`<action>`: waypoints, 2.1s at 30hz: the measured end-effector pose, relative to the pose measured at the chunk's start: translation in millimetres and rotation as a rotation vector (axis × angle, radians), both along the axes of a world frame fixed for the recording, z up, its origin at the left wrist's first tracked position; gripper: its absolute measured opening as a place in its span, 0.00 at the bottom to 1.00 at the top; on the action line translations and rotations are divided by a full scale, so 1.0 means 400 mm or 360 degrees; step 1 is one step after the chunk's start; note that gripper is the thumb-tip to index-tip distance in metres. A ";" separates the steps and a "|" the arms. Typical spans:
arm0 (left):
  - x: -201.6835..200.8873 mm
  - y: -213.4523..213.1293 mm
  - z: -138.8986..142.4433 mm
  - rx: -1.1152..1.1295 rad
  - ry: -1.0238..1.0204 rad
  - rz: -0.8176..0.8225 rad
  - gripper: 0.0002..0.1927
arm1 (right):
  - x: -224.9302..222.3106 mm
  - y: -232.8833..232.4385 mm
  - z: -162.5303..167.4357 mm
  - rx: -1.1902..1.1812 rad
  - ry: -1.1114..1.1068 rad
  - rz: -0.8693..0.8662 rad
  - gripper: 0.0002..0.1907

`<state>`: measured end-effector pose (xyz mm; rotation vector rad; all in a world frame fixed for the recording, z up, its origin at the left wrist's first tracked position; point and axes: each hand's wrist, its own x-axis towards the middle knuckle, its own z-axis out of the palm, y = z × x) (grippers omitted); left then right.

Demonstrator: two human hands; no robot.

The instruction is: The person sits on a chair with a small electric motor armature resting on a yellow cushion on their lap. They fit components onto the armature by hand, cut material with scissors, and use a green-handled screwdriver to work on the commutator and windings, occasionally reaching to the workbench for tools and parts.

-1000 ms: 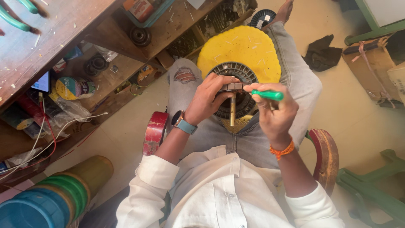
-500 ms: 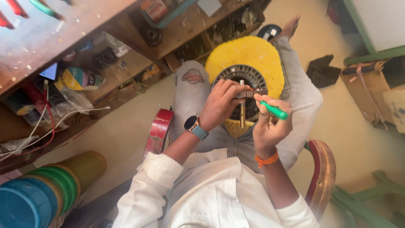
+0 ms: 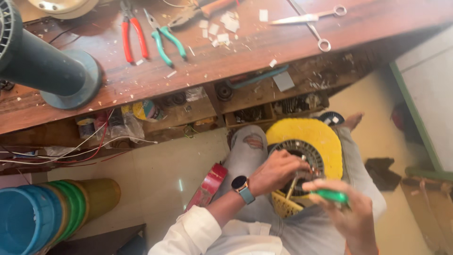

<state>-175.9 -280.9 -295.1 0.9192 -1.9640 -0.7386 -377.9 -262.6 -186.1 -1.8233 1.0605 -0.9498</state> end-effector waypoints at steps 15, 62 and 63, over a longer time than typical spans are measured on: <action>-0.033 0.021 -0.012 0.0237 -0.0052 -0.0069 0.19 | 0.077 -0.893 0.105 -0.0020 0.0520 -0.0351 0.24; 0.013 -0.022 0.107 0.0739 0.1010 0.0084 0.13 | -0.025 -0.051 -0.190 0.0247 -0.0179 -0.0657 0.05; 0.009 -0.014 0.122 0.0790 0.0997 -0.0007 0.13 | -0.041 -0.035 -0.206 0.0243 -0.0198 -0.0686 0.05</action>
